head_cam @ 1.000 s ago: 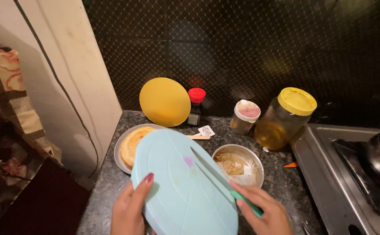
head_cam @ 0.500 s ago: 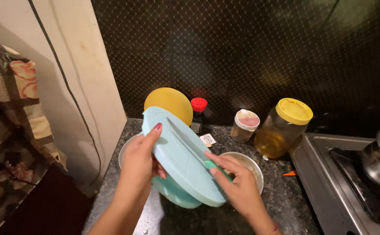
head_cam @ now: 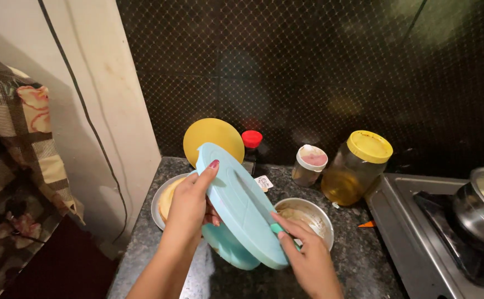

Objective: Preparing a cake base by cutting it and placing it onto a cake board.

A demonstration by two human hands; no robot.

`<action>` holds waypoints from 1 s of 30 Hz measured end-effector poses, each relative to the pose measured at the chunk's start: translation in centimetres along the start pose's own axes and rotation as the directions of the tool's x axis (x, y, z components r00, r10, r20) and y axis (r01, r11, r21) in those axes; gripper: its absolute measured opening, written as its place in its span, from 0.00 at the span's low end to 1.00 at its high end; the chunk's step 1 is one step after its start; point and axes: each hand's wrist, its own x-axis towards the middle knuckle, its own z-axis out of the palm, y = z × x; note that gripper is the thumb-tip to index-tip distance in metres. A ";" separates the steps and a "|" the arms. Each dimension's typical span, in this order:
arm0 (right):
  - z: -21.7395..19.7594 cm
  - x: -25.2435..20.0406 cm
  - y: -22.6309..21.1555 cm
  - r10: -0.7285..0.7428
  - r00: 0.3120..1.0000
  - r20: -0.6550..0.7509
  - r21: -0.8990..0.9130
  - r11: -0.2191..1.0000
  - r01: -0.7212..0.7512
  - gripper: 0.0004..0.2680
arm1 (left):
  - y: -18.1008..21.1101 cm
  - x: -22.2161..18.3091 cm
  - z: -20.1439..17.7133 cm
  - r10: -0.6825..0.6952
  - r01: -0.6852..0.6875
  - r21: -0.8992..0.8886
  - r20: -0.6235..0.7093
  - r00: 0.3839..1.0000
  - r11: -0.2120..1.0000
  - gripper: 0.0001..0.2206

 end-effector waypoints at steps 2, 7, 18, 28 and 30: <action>-0.2 0.0 0.7 0.062 0.998 -0.029 -0.110 0.992 -0.065 0.15 | 0.2 -0.1 0.0 0.004 -0.004 -0.007 -0.013 1.000 1.000 0.21; -0.1 0.2 1.9 -0.058 0.998 -0.008 -0.127 0.990 0.057 0.15 | 0.1 0.3 0.0 -0.021 0.020 -0.004 -0.023 1.000 1.000 0.22; 1.4 1.5 -0.5 -0.269 0.963 -0.031 -0.172 0.950 0.260 0.16 | -0.4 0.1 0.7 -0.025 0.025 0.010 0.025 0.999 1.000 0.23; 2.1 3.1 -0.7 0.063 0.995 -0.079 -0.259 0.963 -0.081 0.21 | -0.6 -0.5 1.7 -0.006 0.001 0.090 0.056 0.998 0.996 0.25; 2.1 3.3 1.6 0.054 0.996 -0.071 -0.267 0.961 -0.071 0.21 | -0.5 -0.6 1.8 0.003 -0.009 0.095 0.059 0.998 0.995 0.26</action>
